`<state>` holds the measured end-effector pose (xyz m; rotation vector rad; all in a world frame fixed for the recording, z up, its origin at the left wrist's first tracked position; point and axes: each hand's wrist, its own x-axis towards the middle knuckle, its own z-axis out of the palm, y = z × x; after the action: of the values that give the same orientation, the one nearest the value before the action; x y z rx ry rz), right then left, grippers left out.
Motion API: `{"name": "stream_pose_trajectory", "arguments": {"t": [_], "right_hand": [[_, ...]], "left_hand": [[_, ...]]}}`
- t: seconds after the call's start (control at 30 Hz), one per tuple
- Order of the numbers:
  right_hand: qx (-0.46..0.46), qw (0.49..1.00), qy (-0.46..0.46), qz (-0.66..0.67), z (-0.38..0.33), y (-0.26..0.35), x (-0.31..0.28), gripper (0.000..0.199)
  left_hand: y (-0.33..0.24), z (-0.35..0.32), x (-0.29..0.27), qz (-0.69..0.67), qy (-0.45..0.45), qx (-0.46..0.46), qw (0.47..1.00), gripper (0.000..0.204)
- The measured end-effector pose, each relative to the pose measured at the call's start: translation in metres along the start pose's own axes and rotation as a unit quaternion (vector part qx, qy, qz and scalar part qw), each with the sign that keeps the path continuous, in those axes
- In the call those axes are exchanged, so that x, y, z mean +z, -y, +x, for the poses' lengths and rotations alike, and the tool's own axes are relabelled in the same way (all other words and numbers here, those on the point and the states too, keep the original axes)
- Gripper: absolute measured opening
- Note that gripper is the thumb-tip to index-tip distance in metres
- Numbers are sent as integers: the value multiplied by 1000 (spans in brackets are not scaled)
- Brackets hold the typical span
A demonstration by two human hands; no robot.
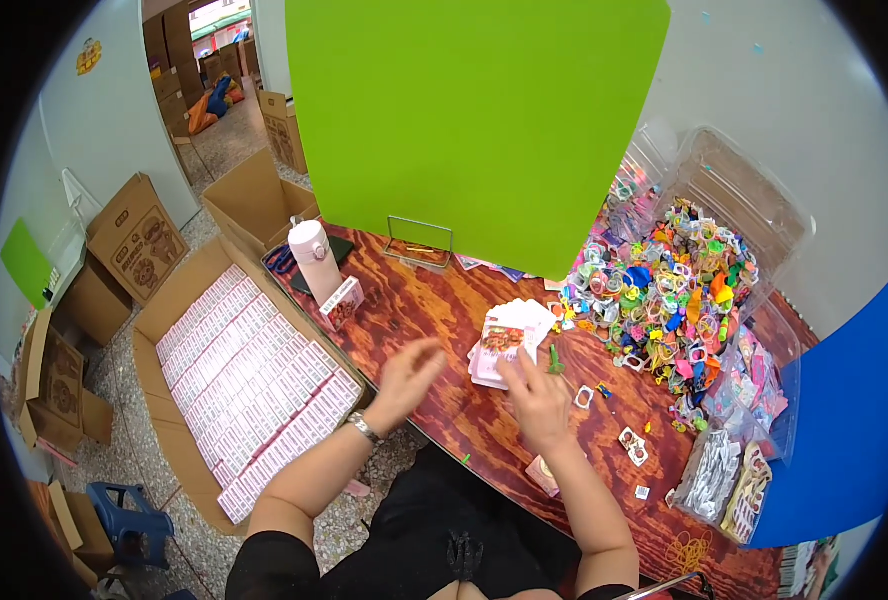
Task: Pack small colorful items into pink cardboard boxes and arrange them into a larger shipping carton.
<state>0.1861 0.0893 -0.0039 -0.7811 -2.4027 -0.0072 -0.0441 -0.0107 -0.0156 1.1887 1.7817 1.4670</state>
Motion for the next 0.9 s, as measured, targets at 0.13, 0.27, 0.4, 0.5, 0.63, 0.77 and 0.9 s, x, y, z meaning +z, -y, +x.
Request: {"name": "stream_pose_trajectory", "arguments": {"t": [0.13,0.27,0.4,0.5,0.63,0.77,0.9], "right_hand": [[-195,973,-84,-86,-15,22,-15,37],[-300,952,-28,-59,-34,27,-16,32],[-335,942,4,-15,-40,31,-19,26],[-309,949,-21,62,-39,31,-37,23],[-104,972,-169,124,-37,34,-39,26],[-34,976,-180,119,-25,37,-33,29],[4,979,-131,159,-26,37,-41,24]], "left_hand": [[-25,-20,34,-271,144,-191,932,72],[-41,-24,46,-296,183,-172,922,80],[-31,-28,56,-277,167,-150,934,84],[-22,-30,59,-200,98,-85,971,80],[-26,-39,65,-4,32,-3,999,77],[-31,-57,77,46,-21,85,995,73],[-43,-57,71,80,-24,189,978,77]]}}
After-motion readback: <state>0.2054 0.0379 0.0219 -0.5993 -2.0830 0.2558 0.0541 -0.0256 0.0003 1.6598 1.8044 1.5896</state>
